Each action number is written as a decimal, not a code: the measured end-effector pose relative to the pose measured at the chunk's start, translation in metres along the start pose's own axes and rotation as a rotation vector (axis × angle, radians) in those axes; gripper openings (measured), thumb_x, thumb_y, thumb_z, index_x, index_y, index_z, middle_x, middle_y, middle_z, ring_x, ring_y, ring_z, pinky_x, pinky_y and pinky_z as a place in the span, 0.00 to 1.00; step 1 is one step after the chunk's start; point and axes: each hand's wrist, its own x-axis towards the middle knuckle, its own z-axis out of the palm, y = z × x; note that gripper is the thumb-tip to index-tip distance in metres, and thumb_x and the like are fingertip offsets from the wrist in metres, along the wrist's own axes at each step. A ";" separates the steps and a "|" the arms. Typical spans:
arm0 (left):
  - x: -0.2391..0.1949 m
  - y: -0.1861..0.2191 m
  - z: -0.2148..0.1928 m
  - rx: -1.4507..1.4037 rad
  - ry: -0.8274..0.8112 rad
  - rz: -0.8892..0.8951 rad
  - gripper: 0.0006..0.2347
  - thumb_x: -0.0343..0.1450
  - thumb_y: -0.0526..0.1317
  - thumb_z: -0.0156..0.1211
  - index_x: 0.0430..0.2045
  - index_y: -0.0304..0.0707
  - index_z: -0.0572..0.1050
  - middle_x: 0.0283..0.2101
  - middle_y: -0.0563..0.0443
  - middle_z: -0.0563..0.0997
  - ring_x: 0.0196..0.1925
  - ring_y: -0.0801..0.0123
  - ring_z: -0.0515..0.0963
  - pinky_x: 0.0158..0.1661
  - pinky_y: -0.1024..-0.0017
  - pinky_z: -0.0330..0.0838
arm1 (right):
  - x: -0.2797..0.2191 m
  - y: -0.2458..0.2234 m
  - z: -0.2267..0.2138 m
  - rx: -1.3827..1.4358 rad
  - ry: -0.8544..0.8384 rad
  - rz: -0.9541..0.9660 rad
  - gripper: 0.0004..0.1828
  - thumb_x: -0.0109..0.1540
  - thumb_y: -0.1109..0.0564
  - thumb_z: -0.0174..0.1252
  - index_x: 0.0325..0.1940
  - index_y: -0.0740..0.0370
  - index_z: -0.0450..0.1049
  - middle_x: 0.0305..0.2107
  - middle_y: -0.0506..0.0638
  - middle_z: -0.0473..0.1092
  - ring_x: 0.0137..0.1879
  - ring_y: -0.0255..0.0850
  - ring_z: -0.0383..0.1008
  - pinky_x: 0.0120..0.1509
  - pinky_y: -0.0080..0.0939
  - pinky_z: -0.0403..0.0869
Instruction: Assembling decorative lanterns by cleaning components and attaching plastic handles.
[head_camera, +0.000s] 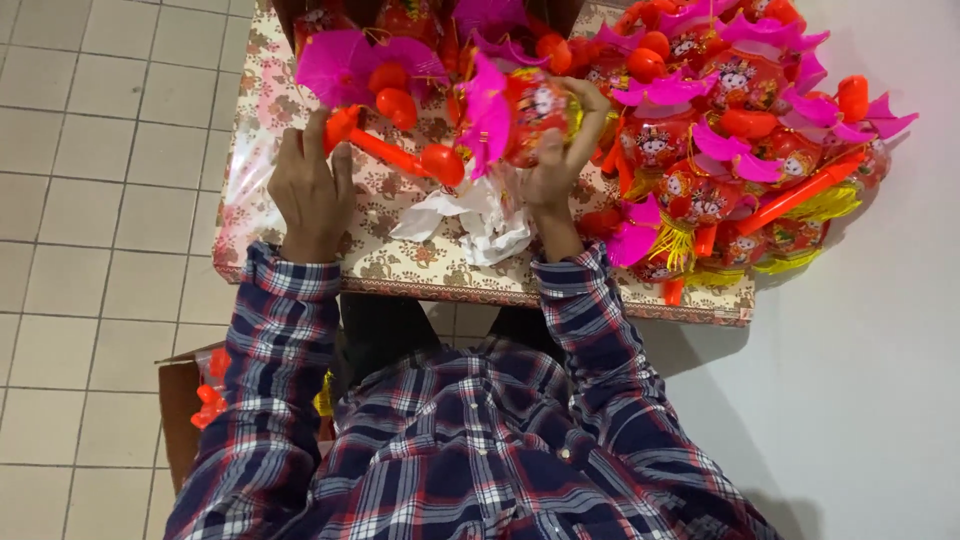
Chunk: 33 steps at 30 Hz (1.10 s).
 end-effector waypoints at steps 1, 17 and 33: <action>0.002 0.001 -0.001 0.013 0.019 -0.017 0.16 0.85 0.46 0.40 0.57 0.38 0.73 0.37 0.46 0.74 0.28 0.65 0.70 0.20 0.71 0.59 | -0.001 0.006 0.001 0.032 -0.046 -0.008 0.28 0.67 0.34 0.51 0.60 0.55 0.62 0.49 0.52 0.65 0.53 0.44 0.68 0.57 0.49 0.77; 0.027 0.003 0.026 -0.166 -0.266 0.164 0.30 0.75 0.31 0.65 0.72 0.43 0.58 0.65 0.31 0.62 0.62 0.44 0.63 0.57 0.50 0.61 | 0.012 -0.056 0.009 0.337 -0.313 0.373 0.43 0.63 0.19 0.53 0.61 0.55 0.56 0.49 0.47 0.64 0.55 0.40 0.68 0.63 0.49 0.74; 0.012 -0.005 0.032 -0.777 0.123 0.017 0.23 0.85 0.52 0.28 0.50 0.27 0.67 0.34 0.39 0.78 0.30 0.56 0.79 0.37 0.58 0.78 | 0.005 -0.034 0.001 0.006 -0.350 0.338 0.37 0.66 0.31 0.57 0.63 0.57 0.54 0.52 0.58 0.62 0.52 0.49 0.74 0.52 0.48 0.84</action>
